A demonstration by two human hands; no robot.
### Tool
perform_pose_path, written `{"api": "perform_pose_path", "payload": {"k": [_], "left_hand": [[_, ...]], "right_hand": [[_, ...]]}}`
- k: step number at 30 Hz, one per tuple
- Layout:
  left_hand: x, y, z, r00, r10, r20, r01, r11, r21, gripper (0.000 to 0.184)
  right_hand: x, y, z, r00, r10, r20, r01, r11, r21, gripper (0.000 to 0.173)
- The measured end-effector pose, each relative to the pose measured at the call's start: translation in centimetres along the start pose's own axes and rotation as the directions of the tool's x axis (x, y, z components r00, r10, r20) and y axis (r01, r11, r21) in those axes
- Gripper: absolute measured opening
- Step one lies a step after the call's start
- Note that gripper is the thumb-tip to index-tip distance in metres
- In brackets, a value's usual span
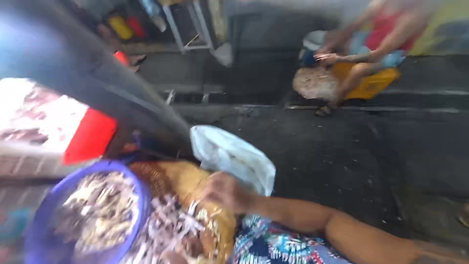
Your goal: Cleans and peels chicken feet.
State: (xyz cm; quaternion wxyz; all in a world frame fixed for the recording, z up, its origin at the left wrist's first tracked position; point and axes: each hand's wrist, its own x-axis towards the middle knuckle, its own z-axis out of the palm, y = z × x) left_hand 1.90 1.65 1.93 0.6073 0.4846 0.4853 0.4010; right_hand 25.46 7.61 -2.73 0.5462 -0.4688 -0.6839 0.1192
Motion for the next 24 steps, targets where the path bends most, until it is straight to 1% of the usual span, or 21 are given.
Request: {"api": "perform_pose_path", "payload": {"k": [1,2,3,4,5,6,7,8,9,10,11,12,13,14,16,19,22,24], "left_hand": [[0.1,0.9,0.7,0.999,-0.014,-0.051,0.01,0.997,-0.081,0.055],[0.4,1.8,1.4,0.994,-0.018,-0.104,0.003,0.99,-0.143,0.056],[0.8,2.0,1.7,0.989,-0.018,-0.149,-0.014,0.977,-0.214,0.06],[1.1,1.7,1.6,0.984,-0.006,-0.18,-0.039,0.968,-0.246,0.063],[1.2,1.3,1.6,0.981,0.009,-0.196,-0.061,0.963,-0.263,0.065],[1.2,0.8,1.6,0.98,0.021,-0.2,-0.079,0.954,-0.288,0.065],[1.3,0.4,1.9,0.978,0.029,-0.205,-0.091,0.948,-0.304,0.065],[1.5,0.2,2.3,0.977,0.036,-0.21,-0.103,0.943,-0.316,0.064],[1.7,-0.2,2.8,0.975,0.045,-0.217,-0.114,0.942,-0.316,0.062],[1.7,-0.8,3.3,0.976,0.052,-0.214,-0.118,0.944,-0.308,0.061],[1.6,-1.3,3.8,0.977,0.056,-0.204,-0.115,0.95,-0.292,0.06],[1.6,-1.7,4.4,0.979,0.065,-0.193,-0.117,0.955,-0.272,0.059],[1.6,-1.8,4.9,0.981,0.082,-0.178,-0.125,0.962,-0.244,0.058],[1.4,-1.8,5.4,0.98,0.1,-0.17,-0.136,0.966,-0.22,0.056],[1.0,-1.5,5.3,0.976,0.116,-0.185,-0.153,0.968,-0.198,0.055],[0.6,-0.8,4.4,0.971,0.093,-0.22,-0.134,0.974,-0.18,0.056],[0.1,-0.9,4.1,0.966,0.031,-0.256,-0.103,0.956,-0.273,0.061],[0.3,-1.1,3.9,0.962,0.04,-0.269,-0.133,0.932,-0.339,0.064]], "right_hand": [[-0.4,1.1,-1.1,0.998,0.012,-0.056,-0.012,1.0,-0.008,0.023],[-1.0,2.3,-2.2,0.995,0.059,-0.081,-0.065,0.995,-0.073,0.025],[-1.7,3.4,-3.4,0.985,0.163,-0.063,-0.172,0.963,-0.207,0.027],[-2.2,4.0,-4.5,0.933,0.359,0.017,-0.325,0.863,-0.388,0.033],[-2.2,4.1,-5.5,0.768,0.622,0.155,-0.463,0.705,-0.536,0.05],[-1.9,4.2,-6.0,0.558,0.793,0.243,-0.545,0.572,-0.613,0.068],[-2.0,3.9,-6.0,0.461,0.839,0.29,-0.559,0.528,-0.64,0.072],[-2.4,3.0,-5.9,0.501,0.797,0.339,-0.538,0.593,-0.599,0.064],[-2.7,1.8,-5.7,0.614,0.684,0.394,-0.497,0.723,-0.481,0.052],[-3.0,0.2,-5.2,0.706,0.54,0.459,-0.457,0.842,-0.287,0.043],[-3.2,-1.5,-4.6,0.751,0.402,0.524,-0.45,0.892,-0.039,0.039],[-3.1,-3.1,-3.8,0.775,0.268,0.573,-0.449,0.87,0.201,0.037],[-3.0,-4.3,-2.9,0.79,0.15,0.595,-0.432,0.825,0.365,0.036],[-2.9,-5.1,-2.0,0.806,0.07,0.587,-0.393,0.806,0.443,0.034],[-2.7,-5.9,-0.6,0.83,0.002,0.558,-0.321,0.82,0.474,0.03],[-2.1,-6.2,0.7,0.834,-0.052,0.55,-0.274,0.825,0.493,0.019],[-2.1,-6.3,2.1,0.828,-0.143,0.542,-0.16,0.866,0.473,0.012],[-2.4,-6.1,2.5,0.812,-0.196,0.55,-0.071,0.902,0.426,0.008]]}}
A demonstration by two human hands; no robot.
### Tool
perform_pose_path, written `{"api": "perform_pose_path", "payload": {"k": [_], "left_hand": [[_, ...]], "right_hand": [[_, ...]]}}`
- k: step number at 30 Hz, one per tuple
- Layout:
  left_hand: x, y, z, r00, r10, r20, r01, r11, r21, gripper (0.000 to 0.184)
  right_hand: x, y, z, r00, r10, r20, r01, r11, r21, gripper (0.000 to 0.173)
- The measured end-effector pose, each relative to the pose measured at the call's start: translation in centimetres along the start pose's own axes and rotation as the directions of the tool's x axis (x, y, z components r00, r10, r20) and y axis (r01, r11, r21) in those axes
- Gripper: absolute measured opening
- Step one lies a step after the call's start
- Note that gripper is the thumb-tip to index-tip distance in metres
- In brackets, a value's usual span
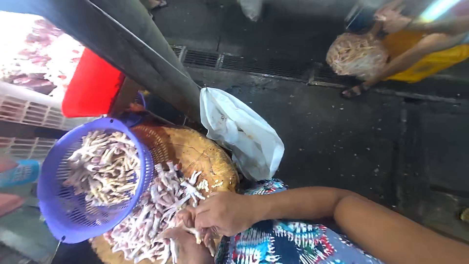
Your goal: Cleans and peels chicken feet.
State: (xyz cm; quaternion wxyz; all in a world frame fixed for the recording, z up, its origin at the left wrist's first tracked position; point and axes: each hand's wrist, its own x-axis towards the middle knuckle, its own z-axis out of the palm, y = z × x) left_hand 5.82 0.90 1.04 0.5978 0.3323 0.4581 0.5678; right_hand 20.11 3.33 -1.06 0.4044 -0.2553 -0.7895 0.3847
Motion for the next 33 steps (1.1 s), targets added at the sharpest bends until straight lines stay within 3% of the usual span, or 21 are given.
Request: {"api": "perform_pose_path", "payload": {"k": [4,6,8,14,16,19,22,26,30,33], "left_hand": [[0.5,-0.2,0.0,0.998,0.024,-0.054,-0.032,0.989,-0.146,0.069],[1.0,0.4,1.0,0.987,-0.064,-0.148,0.032,0.977,-0.212,0.07],[1.5,0.7,0.8,0.982,-0.108,-0.155,0.067,0.966,-0.251,0.072],[3.6,0.9,-3.0,0.951,-0.085,-0.298,-0.005,0.958,-0.288,0.072],[3.4,1.7,-2.9,0.961,-0.057,-0.272,-0.01,0.971,-0.241,0.071],[2.3,1.3,-1.7,0.99,-0.077,-0.118,0.036,0.949,-0.312,0.073],[1.7,0.3,-1.1,0.998,-0.043,-0.05,0.021,0.926,-0.377,0.071],[0.8,0.0,-0.6,0.988,-0.107,-0.109,0.054,0.913,-0.404,0.069],[-0.1,0.0,0.7,0.959,-0.261,-0.114,0.209,0.918,-0.337,0.058],[0.1,0.4,1.0,0.938,-0.327,-0.111,0.269,0.894,-0.359,0.058]], "right_hand": [[-0.9,-0.4,-0.3,0.998,-0.032,0.045,0.035,0.996,-0.083,0.009],[-1.4,-0.9,-0.9,0.997,-0.022,0.077,0.031,0.992,-0.125,0.013],[-1.8,-1.1,-1.1,0.995,-0.002,0.104,0.016,0.99,-0.141,0.015],[-2.9,-2.4,-1.6,0.954,-0.042,0.298,0.03,0.999,0.045,0.013],[-2.9,-2.0,-1.4,0.984,0.054,0.169,-0.053,0.999,-0.007,0.015],[-1.4,-0.4,-1.8,0.993,0.105,-0.061,-0.103,0.994,0.042,0.029],[-0.1,-0.1,-1.1,0.996,0.026,-0.081,-0.021,0.998,0.061,0.037],[0.4,-0.3,0.7,0.987,-0.077,-0.14,0.08,0.997,0.022,0.021],[0.8,0.0,1.2,0.969,-0.078,-0.232,0.037,0.984,-0.176,0.016],[0.5,-0.4,1.1,0.983,-0.02,-0.181,-0.011,0.986,-0.165,0.017]]}}
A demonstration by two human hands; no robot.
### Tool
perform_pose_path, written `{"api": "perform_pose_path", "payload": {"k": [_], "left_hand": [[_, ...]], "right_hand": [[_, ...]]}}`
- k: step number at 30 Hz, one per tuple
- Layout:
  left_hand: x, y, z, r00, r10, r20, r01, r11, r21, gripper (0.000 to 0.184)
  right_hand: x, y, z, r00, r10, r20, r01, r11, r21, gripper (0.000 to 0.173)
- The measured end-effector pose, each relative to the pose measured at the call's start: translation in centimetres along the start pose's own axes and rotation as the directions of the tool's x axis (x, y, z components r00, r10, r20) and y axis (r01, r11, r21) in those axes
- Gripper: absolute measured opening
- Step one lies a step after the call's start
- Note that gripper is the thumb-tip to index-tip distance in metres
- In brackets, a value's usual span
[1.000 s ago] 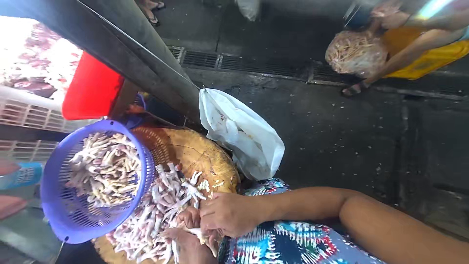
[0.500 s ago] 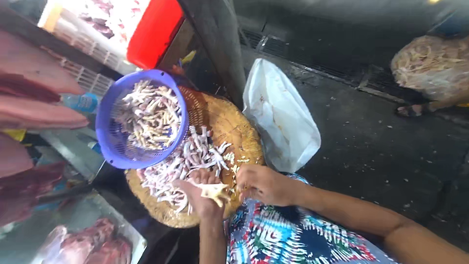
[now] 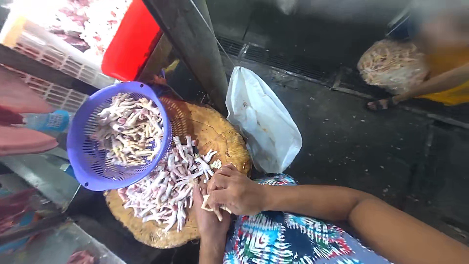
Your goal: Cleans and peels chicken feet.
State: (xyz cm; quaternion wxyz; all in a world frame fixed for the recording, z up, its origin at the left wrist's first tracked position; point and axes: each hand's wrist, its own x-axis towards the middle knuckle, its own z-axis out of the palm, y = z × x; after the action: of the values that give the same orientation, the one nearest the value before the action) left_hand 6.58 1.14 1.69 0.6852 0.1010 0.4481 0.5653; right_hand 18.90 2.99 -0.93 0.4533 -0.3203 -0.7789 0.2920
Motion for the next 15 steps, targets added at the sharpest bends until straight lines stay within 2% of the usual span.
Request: {"api": "perform_pose_path", "payload": {"k": [3,5,7,9,11,13,15], "left_hand": [[0.7,0.7,-0.4,0.993,0.11,0.031,-0.109,0.993,-0.054,0.059],[1.4,1.5,-0.6,0.979,0.205,-0.006,-0.205,0.976,-0.074,0.058],[1.8,2.4,-1.1,0.962,0.269,-0.043,-0.271,0.958,-0.091,0.059],[2.0,3.0,-1.6,0.946,0.325,-0.012,-0.323,0.935,-0.149,0.062],[2.3,3.6,-2.2,0.922,0.386,0.034,-0.373,0.908,-0.19,0.063],[2.5,3.4,-2.4,0.886,0.456,0.083,-0.447,0.888,-0.11,0.062],[2.3,2.1,-2.1,0.875,0.462,0.142,-0.47,0.882,0.033,0.061]], "right_hand": [[-0.7,-0.3,-0.9,0.985,0.067,0.158,-0.072,0.997,0.025,0.015],[-1.2,-0.2,-1.8,0.937,0.095,0.336,-0.083,0.995,-0.05,0.016],[-1.9,0.0,-2.2,0.893,0.072,0.443,-0.05,0.997,-0.062,0.017],[-2.5,0.6,-2.6,0.888,0.054,0.457,-0.043,0.998,-0.036,0.017],[-2.5,1.1,-3.1,0.913,0.085,0.399,-0.083,0.996,-0.021,0.019],[-2.0,1.4,-3.4,0.939,0.19,0.287,-0.213,0.975,0.054,0.03],[-1.2,1.5,-3.1,0.928,0.272,0.254,-0.321,0.93,0.18,0.048]]}}
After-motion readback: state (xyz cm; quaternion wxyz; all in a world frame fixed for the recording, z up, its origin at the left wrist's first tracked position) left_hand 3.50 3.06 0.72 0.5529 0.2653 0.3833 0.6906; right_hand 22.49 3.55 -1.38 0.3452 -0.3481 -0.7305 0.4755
